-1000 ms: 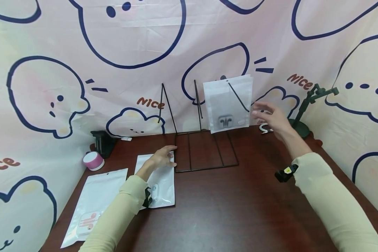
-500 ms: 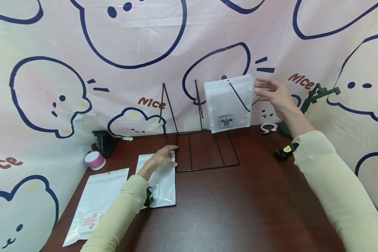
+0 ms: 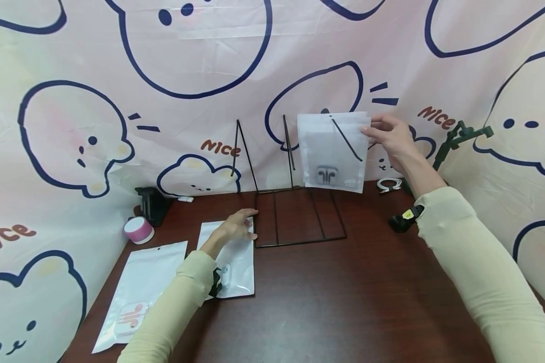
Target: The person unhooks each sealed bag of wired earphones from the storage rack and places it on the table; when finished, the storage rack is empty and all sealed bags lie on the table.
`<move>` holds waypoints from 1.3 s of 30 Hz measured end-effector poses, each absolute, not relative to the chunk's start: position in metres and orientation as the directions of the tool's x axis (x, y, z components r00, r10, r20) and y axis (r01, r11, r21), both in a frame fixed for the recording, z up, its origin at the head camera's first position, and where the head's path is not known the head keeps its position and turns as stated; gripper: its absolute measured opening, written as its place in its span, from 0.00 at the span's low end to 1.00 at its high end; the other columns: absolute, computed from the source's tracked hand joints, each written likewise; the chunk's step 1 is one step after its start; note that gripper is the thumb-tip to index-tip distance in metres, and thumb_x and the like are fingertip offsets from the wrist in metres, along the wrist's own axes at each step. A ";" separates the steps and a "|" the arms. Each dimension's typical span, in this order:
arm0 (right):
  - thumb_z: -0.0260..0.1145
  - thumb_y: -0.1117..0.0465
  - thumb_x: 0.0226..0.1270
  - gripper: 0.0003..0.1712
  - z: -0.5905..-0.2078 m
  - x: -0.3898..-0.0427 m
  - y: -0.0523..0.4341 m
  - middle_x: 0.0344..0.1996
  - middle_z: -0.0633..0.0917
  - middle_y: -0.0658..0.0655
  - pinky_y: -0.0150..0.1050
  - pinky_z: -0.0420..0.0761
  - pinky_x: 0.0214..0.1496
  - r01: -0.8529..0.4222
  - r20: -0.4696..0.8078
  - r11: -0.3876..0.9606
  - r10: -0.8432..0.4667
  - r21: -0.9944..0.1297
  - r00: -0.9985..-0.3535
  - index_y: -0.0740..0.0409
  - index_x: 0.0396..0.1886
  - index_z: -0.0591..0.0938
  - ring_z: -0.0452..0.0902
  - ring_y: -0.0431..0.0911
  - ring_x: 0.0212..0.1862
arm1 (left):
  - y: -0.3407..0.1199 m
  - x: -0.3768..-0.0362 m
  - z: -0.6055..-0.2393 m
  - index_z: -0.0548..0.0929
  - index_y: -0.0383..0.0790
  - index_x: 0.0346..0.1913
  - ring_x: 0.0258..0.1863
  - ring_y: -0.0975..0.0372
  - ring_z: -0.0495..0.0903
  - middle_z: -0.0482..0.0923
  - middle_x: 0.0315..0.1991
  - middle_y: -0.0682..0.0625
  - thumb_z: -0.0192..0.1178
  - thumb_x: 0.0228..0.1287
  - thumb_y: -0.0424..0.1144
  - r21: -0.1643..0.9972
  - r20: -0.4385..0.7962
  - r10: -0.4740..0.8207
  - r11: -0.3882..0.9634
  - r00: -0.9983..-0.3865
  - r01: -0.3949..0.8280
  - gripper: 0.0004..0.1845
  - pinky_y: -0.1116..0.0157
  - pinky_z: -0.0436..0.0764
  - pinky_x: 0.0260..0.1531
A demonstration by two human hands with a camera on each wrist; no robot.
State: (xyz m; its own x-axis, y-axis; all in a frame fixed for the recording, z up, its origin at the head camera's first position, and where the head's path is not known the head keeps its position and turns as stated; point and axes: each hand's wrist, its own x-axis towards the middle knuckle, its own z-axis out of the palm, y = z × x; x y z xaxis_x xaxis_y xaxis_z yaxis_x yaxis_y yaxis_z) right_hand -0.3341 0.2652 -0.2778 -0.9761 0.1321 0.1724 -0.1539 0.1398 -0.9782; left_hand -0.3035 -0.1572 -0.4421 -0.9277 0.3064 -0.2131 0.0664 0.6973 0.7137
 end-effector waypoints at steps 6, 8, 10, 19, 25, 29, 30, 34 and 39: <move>0.77 0.55 0.66 0.23 -0.279 -0.334 0.260 0.46 0.85 0.43 0.40 0.81 0.59 -0.134 0.159 0.160 0.155 -0.978 -0.975 0.52 0.59 0.85 0.81 0.40 0.48 | -0.158 -0.306 -0.442 0.66 0.38 0.79 0.56 0.52 0.75 0.67 0.71 0.41 0.74 0.58 0.24 0.708 -0.214 0.301 0.704 -0.929 0.065 0.46 0.56 0.75 0.56; 0.78 0.56 0.65 0.26 -0.281 -0.334 0.260 0.45 0.85 0.44 0.35 0.84 0.53 -0.131 0.155 0.150 0.157 -0.980 -0.975 0.56 0.62 0.84 0.82 0.40 0.46 | -0.157 -0.305 -0.442 0.66 0.38 0.79 0.56 0.52 0.75 0.67 0.72 0.42 0.74 0.58 0.24 0.706 -0.216 0.303 0.705 -0.928 0.066 0.46 0.56 0.76 0.56; 0.77 0.57 0.65 0.29 -0.282 -0.333 0.260 0.47 0.85 0.45 0.31 0.85 0.48 -0.130 0.150 0.129 0.159 -0.983 -0.976 0.58 0.64 0.82 0.83 0.40 0.46 | -0.157 -0.305 -0.442 0.66 0.39 0.79 0.57 0.52 0.74 0.66 0.73 0.42 0.74 0.58 0.24 0.697 -0.221 0.303 0.714 -0.927 0.067 0.46 0.56 0.75 0.57; 0.78 0.58 0.65 0.25 -0.282 -0.320 0.259 0.49 0.84 0.48 0.28 0.84 0.44 -0.157 0.166 0.061 0.180 -0.986 -0.970 0.57 0.61 0.85 0.82 0.42 0.48 | -0.157 -0.304 -0.440 0.66 0.37 0.79 0.59 0.51 0.75 0.66 0.73 0.41 0.74 0.59 0.24 0.691 -0.212 0.313 0.718 -0.926 0.084 0.45 0.52 0.75 0.62; 0.78 0.55 0.64 0.24 -0.282 -0.306 0.263 0.53 0.83 0.49 0.31 0.85 0.49 -0.127 0.137 0.064 0.178 -0.990 -0.974 0.51 0.59 0.87 0.81 0.44 0.52 | -0.157 -0.305 -0.441 0.66 0.37 0.79 0.58 0.51 0.75 0.67 0.73 0.40 0.74 0.58 0.24 0.677 -0.208 0.306 0.731 -0.929 0.089 0.45 0.54 0.76 0.61; 0.79 0.54 0.64 0.26 -0.283 -0.295 0.267 0.54 0.82 0.49 0.29 0.85 0.49 -0.114 0.123 0.068 0.162 -0.991 -0.979 0.52 0.61 0.85 0.80 0.44 0.54 | -0.156 -0.305 -0.442 0.66 0.38 0.79 0.58 0.51 0.75 0.66 0.73 0.41 0.73 0.58 0.23 0.679 -0.215 0.302 0.729 -0.929 0.080 0.45 0.55 0.76 0.58; 0.79 0.54 0.64 0.27 -0.283 -0.292 0.268 0.55 0.81 0.49 0.29 0.85 0.48 -0.112 0.120 0.062 0.157 -0.992 -0.980 0.52 0.61 0.85 0.79 0.45 0.54 | -0.155 -0.305 -0.442 0.66 0.38 0.79 0.58 0.51 0.75 0.66 0.73 0.41 0.72 0.59 0.22 0.679 -0.218 0.300 0.730 -0.929 0.076 0.45 0.55 0.75 0.59; 0.80 0.54 0.62 0.26 -0.284 -0.281 0.272 0.54 0.82 0.49 0.29 0.85 0.43 -0.110 0.114 0.038 0.140 -0.993 -0.983 0.51 0.58 0.86 0.81 0.44 0.51 | -0.155 -0.304 -0.441 0.66 0.40 0.79 0.59 0.51 0.75 0.66 0.73 0.41 0.71 0.60 0.22 0.678 -0.227 0.293 0.732 -0.929 0.066 0.44 0.54 0.74 0.61; 0.82 0.55 0.60 0.21 -0.286 -0.269 0.276 0.52 0.84 0.48 0.31 0.86 0.42 -0.103 0.100 -0.019 0.129 -0.994 -0.987 0.49 0.53 0.88 0.82 0.42 0.48 | -0.155 -0.304 -0.440 0.67 0.38 0.78 0.59 0.51 0.75 0.66 0.73 0.41 0.71 0.60 0.22 0.665 -0.217 0.302 0.742 -0.928 0.086 0.44 0.54 0.74 0.59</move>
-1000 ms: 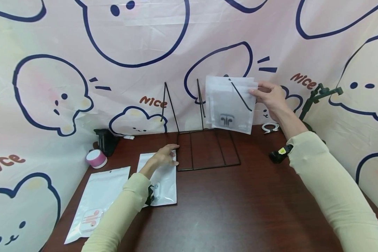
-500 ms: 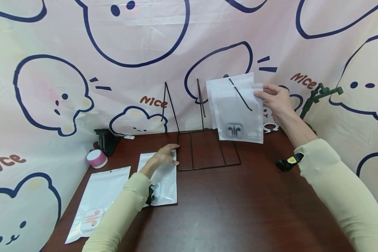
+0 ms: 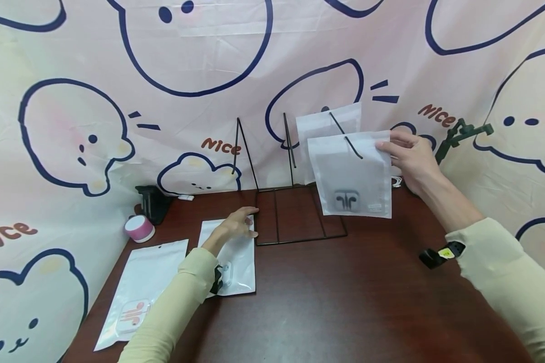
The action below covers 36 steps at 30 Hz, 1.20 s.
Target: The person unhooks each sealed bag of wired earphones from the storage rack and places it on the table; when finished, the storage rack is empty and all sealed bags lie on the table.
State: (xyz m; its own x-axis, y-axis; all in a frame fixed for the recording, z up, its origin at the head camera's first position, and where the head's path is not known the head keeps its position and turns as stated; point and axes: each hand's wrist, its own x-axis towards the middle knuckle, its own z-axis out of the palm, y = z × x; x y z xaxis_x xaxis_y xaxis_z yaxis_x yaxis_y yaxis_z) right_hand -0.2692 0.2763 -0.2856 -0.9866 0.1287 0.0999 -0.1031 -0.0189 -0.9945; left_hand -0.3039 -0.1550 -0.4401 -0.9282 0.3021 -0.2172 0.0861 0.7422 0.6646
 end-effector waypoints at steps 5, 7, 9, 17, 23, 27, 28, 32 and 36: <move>0.82 0.52 0.59 0.27 -0.288 -0.257 0.280 0.55 0.82 0.50 0.30 0.86 0.43 -0.101 0.102 0.016 0.117 -0.995 -0.988 0.50 0.58 0.87 0.81 0.44 0.50 | -0.156 -0.305 -0.441 0.66 0.39 0.79 0.59 0.51 0.75 0.66 0.74 0.41 0.72 0.60 0.23 0.659 -0.220 0.299 0.748 -0.928 0.084 0.44 0.53 0.74 0.62; 0.81 0.51 0.59 0.27 -0.289 -0.251 0.283 0.55 0.81 0.50 0.29 0.85 0.43 -0.099 0.101 0.028 0.112 -0.995 -0.989 0.49 0.59 0.87 0.80 0.44 0.51 | -0.157 -0.305 -0.441 0.66 0.39 0.79 0.59 0.51 0.76 0.66 0.74 0.41 0.72 0.60 0.23 0.657 -0.217 0.300 0.749 -0.929 0.088 0.44 0.53 0.74 0.62; 0.80 0.51 0.61 0.23 -0.291 -0.244 0.285 0.53 0.82 0.48 0.28 0.85 0.44 -0.100 0.103 0.027 0.106 -0.995 -0.989 0.46 0.56 0.89 0.80 0.43 0.50 | -0.157 -0.305 -0.441 0.67 0.38 0.78 0.58 0.52 0.76 0.66 0.74 0.41 0.72 0.59 0.23 0.657 -0.214 0.304 0.748 -0.928 0.093 0.44 0.54 0.75 0.61; 0.75 0.62 0.67 0.09 -0.294 -0.221 0.289 0.42 0.89 0.44 0.30 0.84 0.41 -0.125 0.120 -0.072 0.063 -0.990 -0.991 0.46 0.45 0.93 0.84 0.39 0.41 | -0.157 -0.305 -0.442 0.66 0.40 0.79 0.59 0.52 0.75 0.64 0.75 0.42 0.72 0.60 0.23 0.666 -0.226 0.299 0.742 -0.927 0.077 0.44 0.55 0.75 0.59; 0.73 0.64 0.69 0.09 -0.294 -0.206 0.292 0.43 0.88 0.45 0.31 0.85 0.41 -0.131 0.126 -0.092 0.055 -0.987 -0.990 0.49 0.46 0.93 0.84 0.40 0.41 | -0.158 -0.304 -0.442 0.66 0.39 0.79 0.60 0.52 0.75 0.63 0.76 0.42 0.72 0.59 0.23 0.670 -0.229 0.311 0.738 -0.922 0.082 0.45 0.54 0.76 0.60; 0.71 0.66 0.71 0.11 -0.297 -0.196 0.298 0.43 0.89 0.46 0.31 0.84 0.41 -0.136 0.133 -0.097 0.041 -0.986 -0.990 0.50 0.48 0.92 0.84 0.41 0.42 | -0.158 -0.304 -0.442 0.65 0.39 0.79 0.61 0.51 0.75 0.62 0.77 0.42 0.71 0.60 0.23 0.676 -0.233 0.318 0.733 -0.919 0.082 0.45 0.53 0.77 0.60; 0.70 0.67 0.72 0.12 -0.298 -0.193 0.299 0.43 0.90 0.46 0.31 0.85 0.41 -0.140 0.137 -0.102 0.037 -0.985 -0.990 0.50 0.48 0.92 0.84 0.41 0.41 | -0.158 -0.304 -0.442 0.65 0.39 0.79 0.61 0.51 0.75 0.62 0.77 0.42 0.71 0.60 0.23 0.676 -0.232 0.321 0.732 -0.918 0.085 0.45 0.53 0.77 0.61; 0.67 0.69 0.73 0.13 -0.304 -0.186 0.308 0.43 0.91 0.47 0.32 0.85 0.40 -0.129 0.128 -0.095 0.008 -0.987 -0.992 0.51 0.50 0.92 0.86 0.42 0.41 | -0.158 -0.305 -0.440 0.64 0.38 0.80 0.62 0.50 0.75 0.61 0.77 0.41 0.71 0.61 0.23 0.676 -0.229 0.326 0.732 -0.917 0.091 0.44 0.52 0.77 0.61; 0.66 0.69 0.74 0.13 -0.314 -0.183 0.321 0.43 0.91 0.46 0.34 0.86 0.38 -0.066 0.069 -0.099 -0.025 -0.993 -0.997 0.51 0.49 0.92 0.87 0.41 0.40 | -0.157 -0.305 -0.440 0.64 0.38 0.79 0.62 0.50 0.75 0.61 0.77 0.41 0.71 0.61 0.23 0.669 -0.228 0.327 0.737 -0.917 0.096 0.44 0.53 0.78 0.60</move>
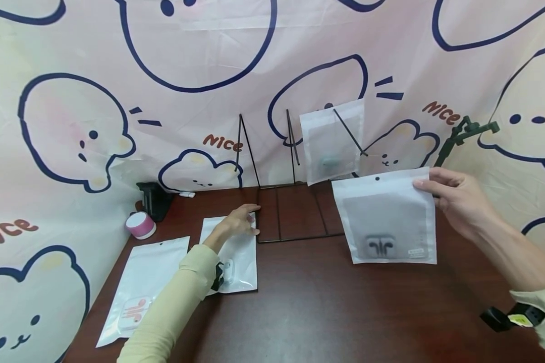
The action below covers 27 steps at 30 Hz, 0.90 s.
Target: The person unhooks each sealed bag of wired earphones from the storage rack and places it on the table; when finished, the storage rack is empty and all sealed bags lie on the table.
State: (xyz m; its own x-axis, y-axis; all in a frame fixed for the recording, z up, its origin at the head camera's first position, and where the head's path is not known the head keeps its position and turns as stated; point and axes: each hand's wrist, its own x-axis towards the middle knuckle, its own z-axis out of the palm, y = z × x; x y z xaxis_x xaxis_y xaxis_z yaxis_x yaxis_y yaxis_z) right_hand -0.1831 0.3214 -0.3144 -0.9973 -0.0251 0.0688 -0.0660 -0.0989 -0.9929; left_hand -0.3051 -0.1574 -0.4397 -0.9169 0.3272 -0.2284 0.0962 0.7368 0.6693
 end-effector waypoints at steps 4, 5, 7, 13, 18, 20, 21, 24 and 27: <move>0.66 0.68 0.75 0.13 -0.327 -0.187 0.336 0.43 0.90 0.44 0.35 0.86 0.37 -0.013 0.016 -0.101 -0.028 -0.995 -0.999 0.48 0.47 0.92 0.86 0.40 0.39 | -0.157 -0.306 -0.438 0.65 0.38 0.79 0.61 0.50 0.76 0.62 0.76 0.41 0.71 0.60 0.24 0.660 -0.226 0.326 0.744 -0.918 0.102 0.44 0.54 0.78 0.60; 0.65 0.67 0.75 0.13 -0.330 -0.188 0.339 0.43 0.90 0.43 0.35 0.86 0.37 -0.005 0.007 -0.103 -0.027 -0.995 -1.000 0.47 0.47 0.92 0.86 0.40 0.39 | -0.157 -0.306 -0.438 0.65 0.38 0.79 0.61 0.51 0.76 0.62 0.76 0.41 0.72 0.60 0.24 0.659 -0.225 0.326 0.745 -0.918 0.104 0.44 0.54 0.78 0.60; 0.66 0.65 0.76 0.13 -0.336 -0.190 0.347 0.44 0.89 0.42 0.34 0.86 0.38 0.009 -0.007 -0.098 -0.019 -0.995 -1.000 0.45 0.48 0.91 0.86 0.40 0.39 | -0.158 -0.306 -0.438 0.65 0.38 0.79 0.60 0.51 0.76 0.63 0.76 0.41 0.72 0.60 0.24 0.660 -0.224 0.324 0.745 -0.919 0.102 0.44 0.53 0.77 0.60; 0.68 0.59 0.75 0.11 -0.348 -0.200 0.366 0.44 0.88 0.38 0.31 0.85 0.41 0.063 -0.065 -0.064 0.030 -0.996 -0.997 0.40 0.49 0.92 0.84 0.38 0.41 | -0.158 -0.306 -0.440 0.65 0.38 0.79 0.59 0.51 0.75 0.63 0.76 0.42 0.72 0.60 0.24 0.665 -0.225 0.321 0.741 -0.920 0.095 0.45 0.53 0.76 0.62; 0.70 0.56 0.74 0.10 -0.361 -0.213 0.377 0.42 0.88 0.37 0.30 0.83 0.41 0.079 -0.082 -0.053 0.048 -0.995 -0.996 0.38 0.48 0.91 0.84 0.38 0.40 | -0.158 -0.306 -0.439 0.66 0.38 0.79 0.60 0.52 0.76 0.62 0.77 0.42 0.72 0.60 0.25 0.660 -0.221 0.322 0.744 -0.921 0.102 0.44 0.53 0.76 0.62; 0.70 0.55 0.73 0.09 -0.369 -0.219 0.380 0.42 0.88 0.37 0.29 0.82 0.41 0.084 -0.086 -0.047 0.049 -0.995 -0.995 0.37 0.48 0.90 0.83 0.37 0.40 | -0.158 -0.306 -0.438 0.66 0.38 0.79 0.60 0.52 0.76 0.62 0.77 0.42 0.72 0.60 0.25 0.659 -0.218 0.323 0.745 -0.921 0.106 0.44 0.53 0.76 0.62; 0.71 0.55 0.73 0.09 -0.373 -0.223 0.381 0.41 0.88 0.37 0.29 0.82 0.40 0.086 -0.088 -0.049 0.050 -0.995 -0.995 0.38 0.49 0.90 0.83 0.37 0.40 | -0.158 -0.306 -0.438 0.66 0.38 0.79 0.60 0.52 0.76 0.62 0.77 0.42 0.72 0.60 0.24 0.660 -0.217 0.322 0.744 -0.922 0.105 0.44 0.53 0.76 0.62; 0.72 0.53 0.71 0.13 -0.384 -0.232 0.383 0.42 0.87 0.37 0.29 0.82 0.41 0.099 -0.101 -0.044 0.057 -0.994 -0.993 0.40 0.54 0.86 0.82 0.37 0.40 | -0.158 -0.306 -0.438 0.66 0.39 0.79 0.60 0.51 0.76 0.62 0.77 0.42 0.72 0.60 0.24 0.664 -0.220 0.315 0.741 -0.923 0.095 0.44 0.53 0.76 0.62; 0.74 0.49 0.69 0.23 -0.395 -0.241 0.383 0.41 0.86 0.36 0.28 0.83 0.41 0.132 -0.133 -0.017 0.078 -0.991 -0.988 0.43 0.61 0.80 0.82 0.36 0.40 | -0.158 -0.305 -0.440 0.66 0.40 0.79 0.61 0.51 0.76 0.62 0.77 0.42 0.72 0.60 0.25 0.665 -0.233 0.310 0.742 -0.922 0.081 0.44 0.52 0.76 0.63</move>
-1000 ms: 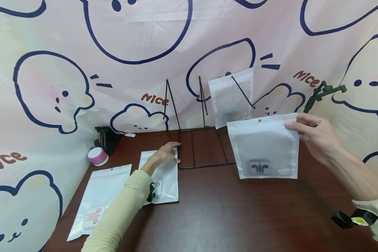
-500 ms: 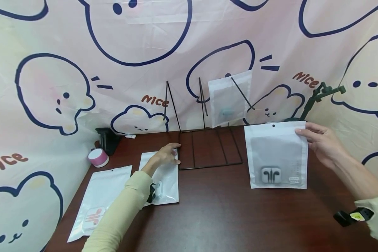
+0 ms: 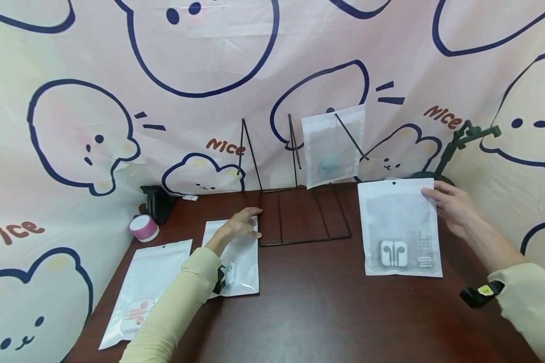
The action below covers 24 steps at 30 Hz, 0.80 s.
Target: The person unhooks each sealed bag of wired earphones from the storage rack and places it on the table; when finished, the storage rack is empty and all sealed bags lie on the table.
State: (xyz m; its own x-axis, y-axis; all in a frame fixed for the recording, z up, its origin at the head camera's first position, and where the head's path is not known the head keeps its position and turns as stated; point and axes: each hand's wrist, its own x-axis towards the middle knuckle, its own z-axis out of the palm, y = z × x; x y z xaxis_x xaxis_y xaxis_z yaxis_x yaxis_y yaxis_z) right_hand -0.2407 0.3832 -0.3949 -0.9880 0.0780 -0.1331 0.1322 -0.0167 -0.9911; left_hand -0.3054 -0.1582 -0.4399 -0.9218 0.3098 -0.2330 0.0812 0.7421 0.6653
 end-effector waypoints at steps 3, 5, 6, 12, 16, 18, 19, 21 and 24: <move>0.73 0.45 0.68 0.37 -0.406 -0.249 0.382 0.43 0.83 0.37 0.27 0.83 0.41 0.178 -0.171 0.052 0.109 -0.983 -0.979 0.46 0.73 0.73 0.82 0.35 0.40 | -0.158 -0.305 -0.442 0.66 0.40 0.79 0.62 0.50 0.76 0.62 0.77 0.41 0.72 0.61 0.26 0.661 -0.236 0.312 0.745 -0.920 0.084 0.44 0.51 0.76 0.64; 0.71 0.42 0.69 0.45 -0.412 -0.255 0.381 0.46 0.80 0.38 0.27 0.84 0.42 0.202 -0.187 0.115 0.129 -0.973 -0.974 0.49 0.80 0.66 0.83 0.33 0.40 | -0.158 -0.304 -0.441 0.66 0.40 0.79 0.62 0.49 0.76 0.62 0.77 0.41 0.72 0.61 0.25 0.661 -0.228 0.313 0.745 -0.922 0.089 0.44 0.50 0.76 0.64; 0.70 0.42 0.70 0.47 -0.416 -0.258 0.380 0.48 0.78 0.40 0.27 0.84 0.43 0.212 -0.192 0.145 0.138 -0.967 -0.972 0.51 0.82 0.63 0.83 0.33 0.40 | -0.158 -0.304 -0.441 0.66 0.39 0.79 0.63 0.49 0.76 0.61 0.77 0.41 0.71 0.61 0.25 0.662 -0.224 0.313 0.744 -0.923 0.092 0.43 0.50 0.76 0.64; 0.67 0.43 0.75 0.49 -0.433 -0.269 0.374 0.55 0.75 0.48 0.31 0.86 0.44 0.244 -0.211 0.215 0.164 -0.946 -0.963 0.56 0.84 0.56 0.84 0.32 0.38 | -0.157 -0.303 -0.439 0.66 0.39 0.79 0.63 0.49 0.76 0.61 0.78 0.41 0.71 0.62 0.26 0.662 -0.215 0.323 0.742 -0.921 0.106 0.43 0.51 0.76 0.63; 0.68 0.44 0.74 0.50 -0.442 -0.275 0.368 0.57 0.75 0.52 0.33 0.87 0.44 0.254 -0.219 0.215 0.173 -0.943 -0.960 0.57 0.84 0.56 0.85 0.33 0.37 | -0.158 -0.303 -0.440 0.65 0.38 0.79 0.63 0.49 0.76 0.60 0.78 0.41 0.71 0.62 0.26 0.660 -0.213 0.334 0.742 -0.918 0.116 0.43 0.52 0.77 0.62; 0.69 0.44 0.73 0.50 -0.447 -0.278 0.365 0.60 0.75 0.56 0.34 0.87 0.45 0.264 -0.228 0.210 0.178 -0.942 -0.957 0.56 0.84 0.57 0.85 0.34 0.37 | -0.158 -0.302 -0.439 0.65 0.38 0.79 0.63 0.49 0.76 0.60 0.78 0.41 0.71 0.62 0.26 0.661 -0.214 0.333 0.742 -0.918 0.115 0.43 0.52 0.77 0.61; 0.69 0.45 0.74 0.49 -0.449 -0.279 0.364 0.62 0.75 0.58 0.34 0.87 0.45 0.268 -0.232 0.210 0.180 -0.940 -0.956 0.56 0.84 0.57 0.85 0.34 0.37 | -0.159 -0.302 -0.439 0.65 0.38 0.79 0.63 0.49 0.75 0.60 0.79 0.41 0.70 0.62 0.26 0.663 -0.214 0.332 0.740 -0.919 0.112 0.43 0.52 0.77 0.61; 0.68 0.45 0.74 0.49 -0.453 -0.281 0.363 0.65 0.74 0.62 0.35 0.88 0.44 0.280 -0.243 0.213 0.184 -0.936 -0.952 0.56 0.84 0.56 0.85 0.34 0.37 | -0.159 -0.302 -0.439 0.65 0.38 0.79 0.63 0.49 0.75 0.59 0.79 0.41 0.70 0.62 0.26 0.664 -0.214 0.333 0.739 -0.918 0.113 0.43 0.52 0.77 0.61; 0.67 0.46 0.76 0.49 -0.457 -0.281 0.360 0.70 0.70 0.67 0.34 0.87 0.44 0.300 -0.265 0.220 0.174 -0.928 -0.949 0.56 0.85 0.54 0.84 0.34 0.36 | -0.159 -0.302 -0.439 0.65 0.38 0.79 0.63 0.49 0.75 0.59 0.79 0.41 0.70 0.62 0.26 0.664 -0.212 0.337 0.739 -0.917 0.118 0.43 0.53 0.77 0.61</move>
State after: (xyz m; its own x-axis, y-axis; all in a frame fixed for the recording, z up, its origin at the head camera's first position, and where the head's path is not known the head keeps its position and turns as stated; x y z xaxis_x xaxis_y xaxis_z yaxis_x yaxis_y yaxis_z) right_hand -0.2812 0.3601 -0.4572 -0.9485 0.1736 -0.2650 0.2996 0.2200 -0.9284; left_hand -0.3018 -0.1588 -0.4391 -0.9173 0.3370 -0.2122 0.1178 0.7386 0.6638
